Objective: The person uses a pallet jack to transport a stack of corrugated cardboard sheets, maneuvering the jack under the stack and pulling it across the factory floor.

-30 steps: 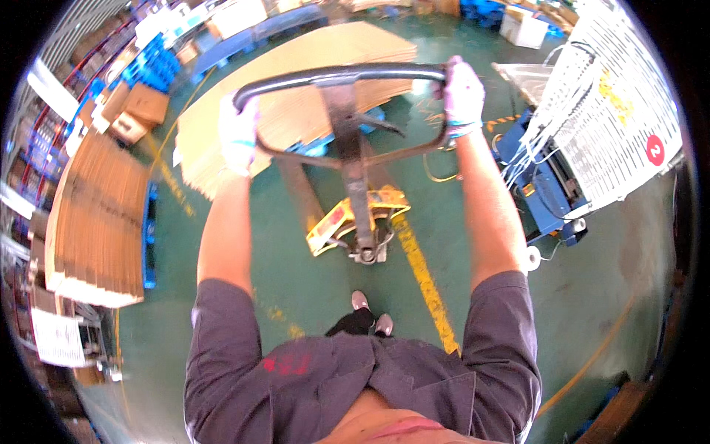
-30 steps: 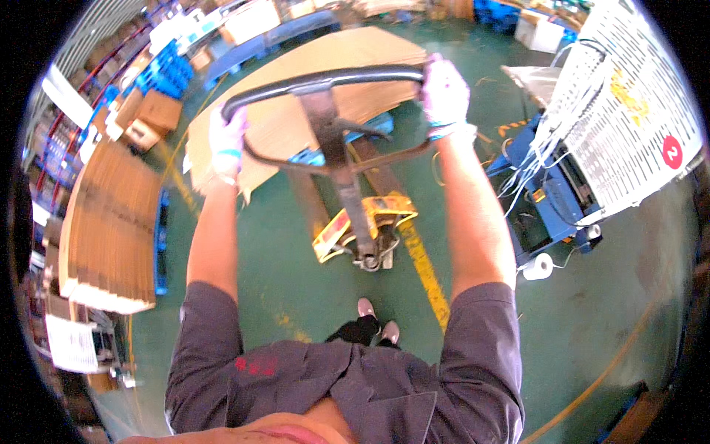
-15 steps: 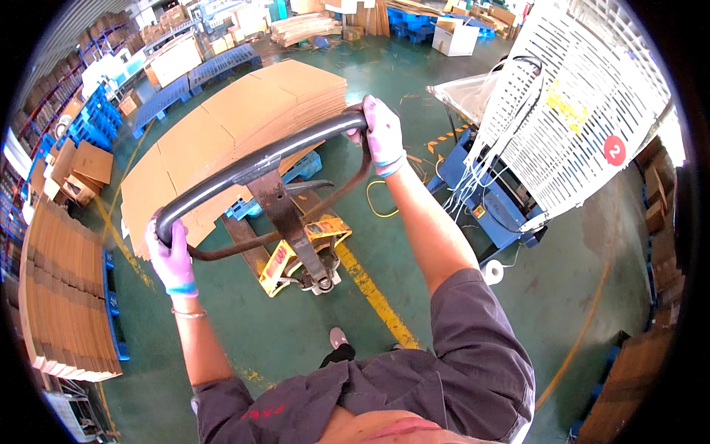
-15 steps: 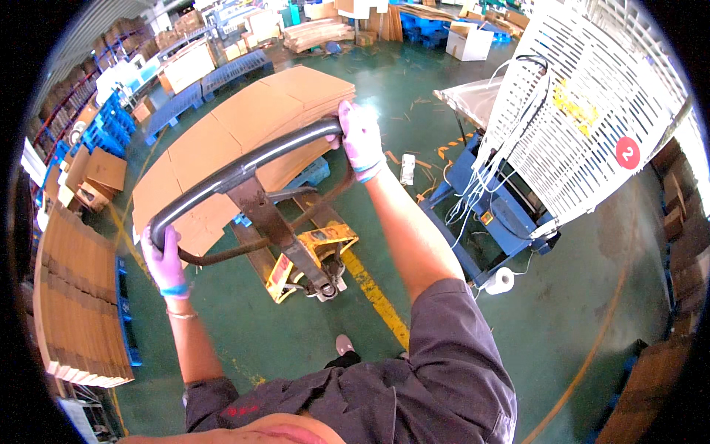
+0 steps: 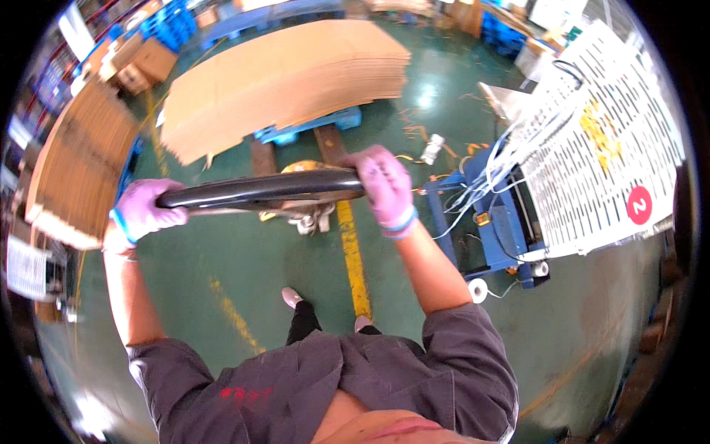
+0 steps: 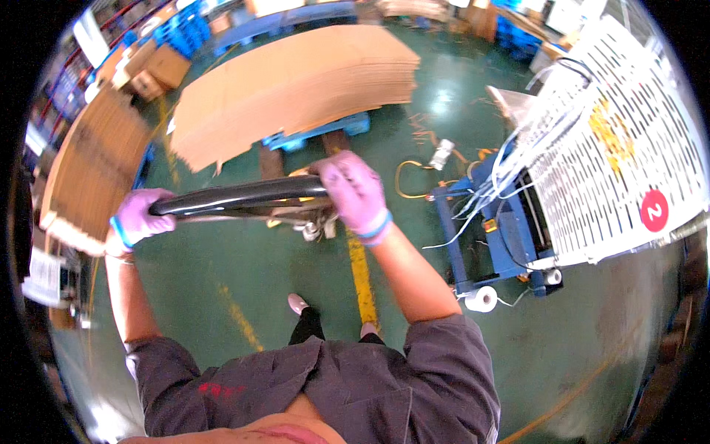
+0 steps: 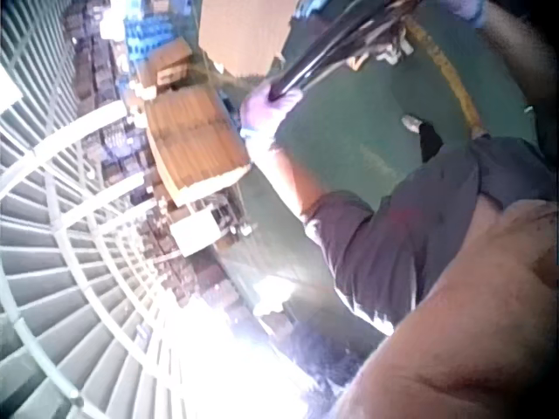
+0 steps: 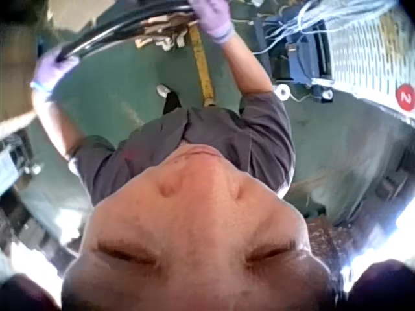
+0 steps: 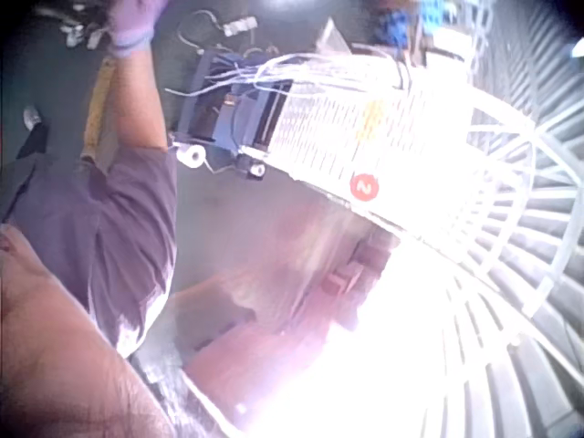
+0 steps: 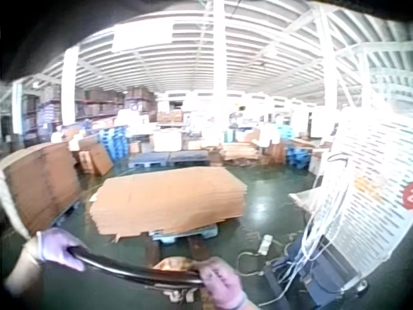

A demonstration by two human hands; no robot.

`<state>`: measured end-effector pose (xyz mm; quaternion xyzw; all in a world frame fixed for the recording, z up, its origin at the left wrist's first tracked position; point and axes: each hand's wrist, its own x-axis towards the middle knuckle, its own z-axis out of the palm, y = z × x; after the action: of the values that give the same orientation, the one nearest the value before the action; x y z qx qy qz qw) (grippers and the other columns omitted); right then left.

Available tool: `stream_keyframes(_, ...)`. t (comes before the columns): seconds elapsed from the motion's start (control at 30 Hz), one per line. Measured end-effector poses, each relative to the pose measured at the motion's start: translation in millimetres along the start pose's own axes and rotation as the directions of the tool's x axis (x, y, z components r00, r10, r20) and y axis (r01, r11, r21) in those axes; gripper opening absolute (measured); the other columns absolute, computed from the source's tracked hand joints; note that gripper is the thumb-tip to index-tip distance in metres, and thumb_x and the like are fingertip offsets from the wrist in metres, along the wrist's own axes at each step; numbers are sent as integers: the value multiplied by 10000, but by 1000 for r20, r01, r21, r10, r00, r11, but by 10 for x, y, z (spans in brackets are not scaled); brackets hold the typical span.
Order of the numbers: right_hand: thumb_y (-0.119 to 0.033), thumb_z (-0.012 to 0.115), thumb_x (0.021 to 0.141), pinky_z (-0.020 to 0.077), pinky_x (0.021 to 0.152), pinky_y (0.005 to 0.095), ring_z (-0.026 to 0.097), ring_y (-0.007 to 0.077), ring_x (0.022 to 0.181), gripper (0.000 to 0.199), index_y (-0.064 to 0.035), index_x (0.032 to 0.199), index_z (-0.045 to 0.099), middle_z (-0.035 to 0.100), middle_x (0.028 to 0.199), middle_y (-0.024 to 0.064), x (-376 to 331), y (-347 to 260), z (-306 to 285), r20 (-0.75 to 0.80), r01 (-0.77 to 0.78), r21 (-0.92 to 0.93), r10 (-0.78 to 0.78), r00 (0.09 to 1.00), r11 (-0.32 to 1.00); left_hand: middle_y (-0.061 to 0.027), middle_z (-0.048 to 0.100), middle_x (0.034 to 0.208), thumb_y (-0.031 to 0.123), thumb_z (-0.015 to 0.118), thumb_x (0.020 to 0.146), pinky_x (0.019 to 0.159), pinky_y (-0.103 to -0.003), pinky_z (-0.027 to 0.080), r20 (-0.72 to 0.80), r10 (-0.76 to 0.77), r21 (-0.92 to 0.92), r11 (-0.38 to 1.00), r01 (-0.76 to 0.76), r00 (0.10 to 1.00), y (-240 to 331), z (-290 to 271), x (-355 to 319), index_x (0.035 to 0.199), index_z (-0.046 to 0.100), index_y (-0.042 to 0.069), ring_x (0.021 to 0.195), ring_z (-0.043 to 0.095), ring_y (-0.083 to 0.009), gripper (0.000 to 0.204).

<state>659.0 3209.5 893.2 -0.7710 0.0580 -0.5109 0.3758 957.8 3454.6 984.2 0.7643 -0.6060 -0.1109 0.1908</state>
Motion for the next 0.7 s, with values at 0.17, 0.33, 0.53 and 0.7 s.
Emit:
stream_keyframes(0.17, -72, 508, 882, 477, 675, 376, 607, 272, 740, 179, -4, 913, 671, 646, 865, 120, -885, -394, -693, 266, 156, -316, -70, 961, 936, -103, 680, 828, 257, 774, 728, 684, -348, 534, -23, 77, 133, 988, -73, 997, 643, 794, -975, 956, 684, 111, 758, 679, -285, 285)
stream_keyframes(0.33, -327, 687, 805, 505, 690, 416, 658, 300, 785, 381, -119, 1123, 646, 675, 859, 88, -1389, -1482, -644, 792, 187, -507, 369, 487, 841, -52, 687, 882, 347, 712, 782, 709, -393, 519, 233, -34, 124, 992, 5, 972, 851, 1633, -1956, 1001, 661, 191, 834, 674, -275, 273)
stream_keyframes(0.53, -406, 709, 771, 513, 730, 414, 670, 277, 863, 429, -218, 1148, 627, 680, 897, 78, -2711, -1631, -528, 758, 161, -651, 647, 84, 742, -35, 685, 950, 306, 581, 882, 747, -400, 524, 466, -79, 192, 981, -14, 881, 912, 2555, -2853, 1010, 616, 188, 895, 679, -247, 178)
stream_keyframes(0.7, -394, 670, 797, 517, 737, 420, 676, 278, 868, 340, -223, 1086, 620, 686, 907, 63, -4146, -1489, -504, 755, 209, -642, 655, 5, 738, -36, 680, 921, 350, 587, 874, 733, -432, 533, 593, -61, 151, 988, -36, 803, 878, 3604, -3573, 1025, 613, 219, 873, 684, -279, 201)
